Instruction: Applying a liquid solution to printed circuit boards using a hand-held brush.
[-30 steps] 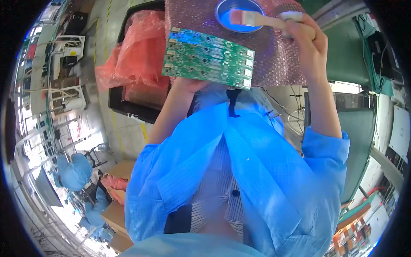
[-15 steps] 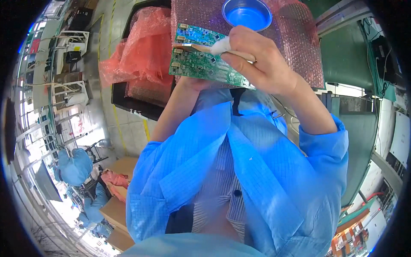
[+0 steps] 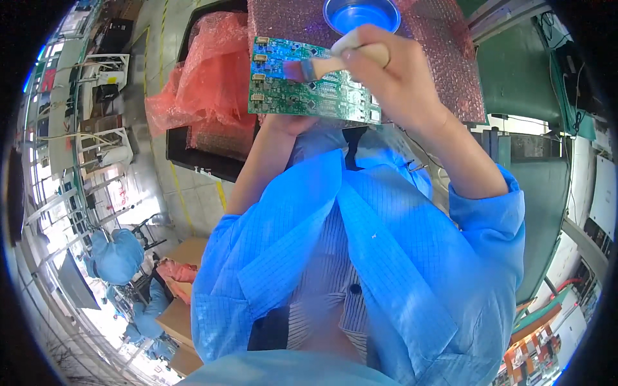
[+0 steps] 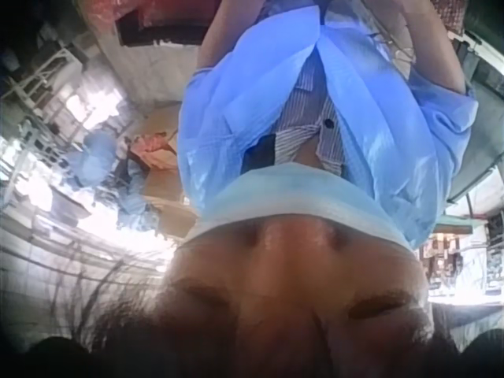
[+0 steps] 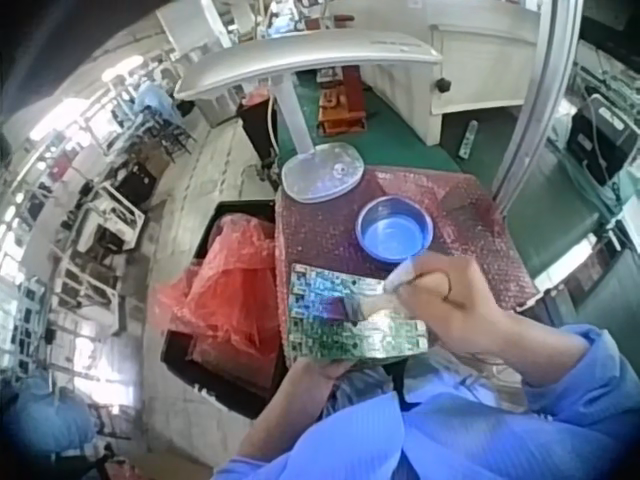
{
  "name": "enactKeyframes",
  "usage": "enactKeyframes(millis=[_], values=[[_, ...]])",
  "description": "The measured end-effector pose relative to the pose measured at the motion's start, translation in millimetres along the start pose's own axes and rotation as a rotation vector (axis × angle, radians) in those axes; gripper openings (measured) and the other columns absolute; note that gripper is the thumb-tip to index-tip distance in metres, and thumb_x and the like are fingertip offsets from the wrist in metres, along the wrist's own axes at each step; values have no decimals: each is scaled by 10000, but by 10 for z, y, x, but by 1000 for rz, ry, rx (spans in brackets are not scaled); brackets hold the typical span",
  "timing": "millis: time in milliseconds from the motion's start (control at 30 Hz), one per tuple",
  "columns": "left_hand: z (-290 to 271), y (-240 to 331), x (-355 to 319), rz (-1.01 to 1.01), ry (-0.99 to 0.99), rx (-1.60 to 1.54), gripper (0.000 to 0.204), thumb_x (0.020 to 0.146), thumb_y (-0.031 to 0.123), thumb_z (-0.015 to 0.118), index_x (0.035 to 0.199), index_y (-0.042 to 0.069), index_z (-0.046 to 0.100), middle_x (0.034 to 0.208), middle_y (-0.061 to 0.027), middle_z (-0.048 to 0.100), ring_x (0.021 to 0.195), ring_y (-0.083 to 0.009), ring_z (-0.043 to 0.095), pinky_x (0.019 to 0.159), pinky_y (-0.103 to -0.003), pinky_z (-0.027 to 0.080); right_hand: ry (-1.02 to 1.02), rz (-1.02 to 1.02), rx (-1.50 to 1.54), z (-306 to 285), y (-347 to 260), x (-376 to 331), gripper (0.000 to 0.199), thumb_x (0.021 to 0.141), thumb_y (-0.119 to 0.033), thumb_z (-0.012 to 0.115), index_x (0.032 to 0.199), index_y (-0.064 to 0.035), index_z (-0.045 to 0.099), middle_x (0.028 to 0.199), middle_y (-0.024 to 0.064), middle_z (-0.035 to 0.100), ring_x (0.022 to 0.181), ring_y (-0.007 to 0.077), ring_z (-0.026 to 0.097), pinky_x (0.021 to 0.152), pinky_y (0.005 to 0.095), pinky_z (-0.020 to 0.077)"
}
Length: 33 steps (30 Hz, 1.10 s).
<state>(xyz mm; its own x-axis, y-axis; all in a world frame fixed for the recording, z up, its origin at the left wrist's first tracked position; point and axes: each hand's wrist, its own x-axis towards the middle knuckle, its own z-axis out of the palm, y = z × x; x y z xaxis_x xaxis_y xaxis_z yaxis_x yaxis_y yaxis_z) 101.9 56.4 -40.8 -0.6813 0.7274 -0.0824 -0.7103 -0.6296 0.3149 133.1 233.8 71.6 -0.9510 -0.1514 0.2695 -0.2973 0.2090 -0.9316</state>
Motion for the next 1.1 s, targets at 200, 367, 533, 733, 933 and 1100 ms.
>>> enactKeyframes(millis=[200,367,533,733,933,1100], values=[[-177,4,-15,-9,118,20,361,838,278,462,1099,29,469,1087,-115,528,969,-241,532,836,-398,439,169,111,304,-17,20,84,166,820,-132,485,883,-17,587,721,3,543,606,34,460,510,166,344],[-166,4,-27,24,149,34,456,799,323,532,1128,18,445,1090,-110,522,975,-204,527,809,-345,459,82,142,234,42,-2,8,164,814,-132,483,871,-22,590,701,-6,535,594,23,444,497,169,330],[-187,14,-50,40,86,57,453,808,331,509,1133,21,450,1122,-122,506,993,-225,516,857,-382,422,153,112,329,-32,-12,18,171,796,-130,482,870,-22,592,679,-9,534,589,25,443,508,169,331],[-461,98,-137,16,79,22,457,818,345,482,1147,28,451,1162,-129,484,1044,-245,486,875,-412,404,-9,140,143,-188,62,7,159,797,-118,477,856,-17,584,727,8,552,604,34,448,527,179,346],[-224,110,-28,87,94,4,426,862,413,347,1108,94,486,1084,-87,530,961,-249,528,798,-412,452,37,61,223,-101,55,-8,164,797,-121,482,873,-18,584,773,7,564,634,30,441,577,176,354],[-131,153,-76,133,22,-174,443,859,435,347,1109,99,490,1084,-81,533,975,-240,521,797,-407,451,81,31,169,-196,65,4,163,805,-107,476,891,-12,576,806,20,559,659,44,461,598,177,364]])
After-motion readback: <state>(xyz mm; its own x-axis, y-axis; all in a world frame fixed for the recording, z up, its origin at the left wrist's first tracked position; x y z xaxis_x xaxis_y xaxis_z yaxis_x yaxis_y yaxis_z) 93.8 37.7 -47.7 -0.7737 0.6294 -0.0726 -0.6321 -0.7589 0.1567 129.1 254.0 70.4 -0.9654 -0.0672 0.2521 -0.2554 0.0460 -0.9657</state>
